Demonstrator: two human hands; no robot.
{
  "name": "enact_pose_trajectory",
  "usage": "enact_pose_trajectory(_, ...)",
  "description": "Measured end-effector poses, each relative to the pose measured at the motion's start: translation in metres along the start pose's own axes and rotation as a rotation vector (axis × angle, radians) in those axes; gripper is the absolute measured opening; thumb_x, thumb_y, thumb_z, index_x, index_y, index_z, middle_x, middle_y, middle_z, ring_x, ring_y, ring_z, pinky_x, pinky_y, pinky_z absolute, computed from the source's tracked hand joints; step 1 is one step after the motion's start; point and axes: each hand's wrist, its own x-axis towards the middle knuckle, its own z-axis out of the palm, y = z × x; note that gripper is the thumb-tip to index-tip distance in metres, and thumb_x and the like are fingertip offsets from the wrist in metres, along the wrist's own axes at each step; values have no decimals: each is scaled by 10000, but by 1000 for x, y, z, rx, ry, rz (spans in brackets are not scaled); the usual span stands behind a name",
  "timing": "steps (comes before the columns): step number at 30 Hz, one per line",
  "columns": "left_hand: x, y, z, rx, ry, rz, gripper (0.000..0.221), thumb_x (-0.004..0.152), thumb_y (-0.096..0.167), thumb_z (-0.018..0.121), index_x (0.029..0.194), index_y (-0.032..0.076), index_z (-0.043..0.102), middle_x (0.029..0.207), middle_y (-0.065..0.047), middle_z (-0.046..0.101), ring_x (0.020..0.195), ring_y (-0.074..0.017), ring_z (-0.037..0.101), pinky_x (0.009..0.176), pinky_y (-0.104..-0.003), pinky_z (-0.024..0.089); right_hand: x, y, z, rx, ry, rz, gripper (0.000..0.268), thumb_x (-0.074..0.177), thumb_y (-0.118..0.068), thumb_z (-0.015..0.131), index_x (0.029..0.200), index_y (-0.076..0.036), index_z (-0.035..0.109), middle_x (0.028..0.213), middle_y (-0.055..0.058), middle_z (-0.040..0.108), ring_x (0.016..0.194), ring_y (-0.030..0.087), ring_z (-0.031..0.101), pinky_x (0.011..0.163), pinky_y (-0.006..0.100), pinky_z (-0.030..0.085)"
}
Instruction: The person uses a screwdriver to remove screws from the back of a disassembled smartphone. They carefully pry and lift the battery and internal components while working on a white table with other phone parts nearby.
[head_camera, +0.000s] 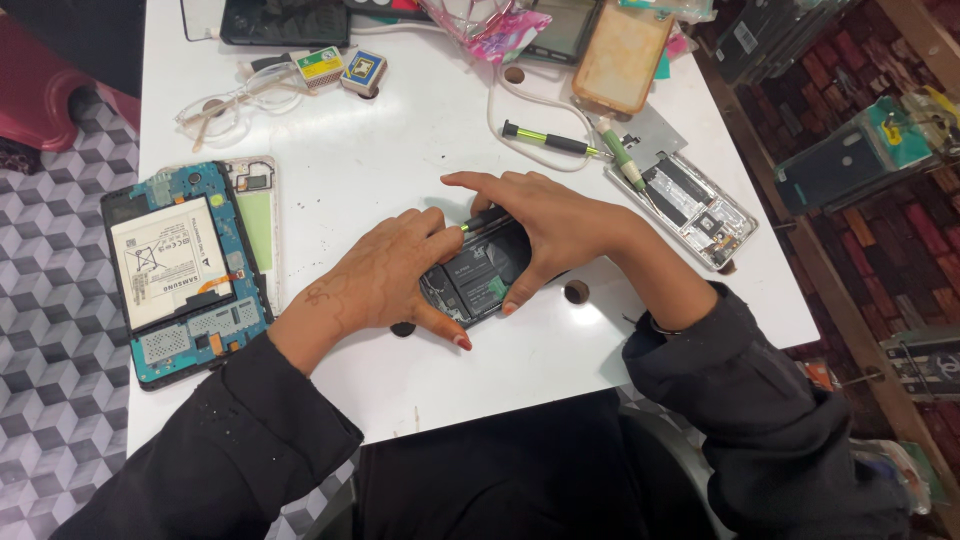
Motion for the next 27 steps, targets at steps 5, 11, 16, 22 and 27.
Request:
enact_pose_trajectory(5,1,1,0,-7,-26,-26,861,418,706,907,940,87,615,959,-91,542,955,-306,565,820,-448,486,0,0,1,-6,1,18,1413,416,-444,1017,1591,-168,283,1211,146,658,1187,339,569,998,455,444)
enact_pose_trajectory(11,-4,-3,-3,-102,27,13,789,462,616,936,959,99,606,958,-67,559,956,-299,569,819,-441,482,0,0,1,-9,10,11,1400,422,-446,1018,1586,-158,296,1207,146,655,1175,339,576,1005,457,441)
enact_pose_trajectory(16,-3,-3,-3,-124,8,7,739,471,577,947,949,116,622,954,-63,563,939,-290,576,811,-433,485,1,1,2,3,10,25,1394,413,-449,1011,1578,-148,306,1194,145,653,1162,336,580,990,447,456)
enact_pose_trajectory(22,-2,-2,-3,-108,-8,-2,712,482,591,941,937,130,644,953,-61,567,932,-289,575,798,-430,491,1,2,1,-10,10,-7,1381,429,-450,1016,1575,-134,312,1183,148,658,1158,336,584,992,453,447)
enact_pose_trajectory(27,-1,0,-5,-70,-34,-13,714,481,600,935,925,132,628,947,-62,561,936,-290,569,790,-436,489,0,0,1,-6,6,0,1360,440,-436,1011,1573,-135,323,1172,145,660,1137,332,587,970,440,463)
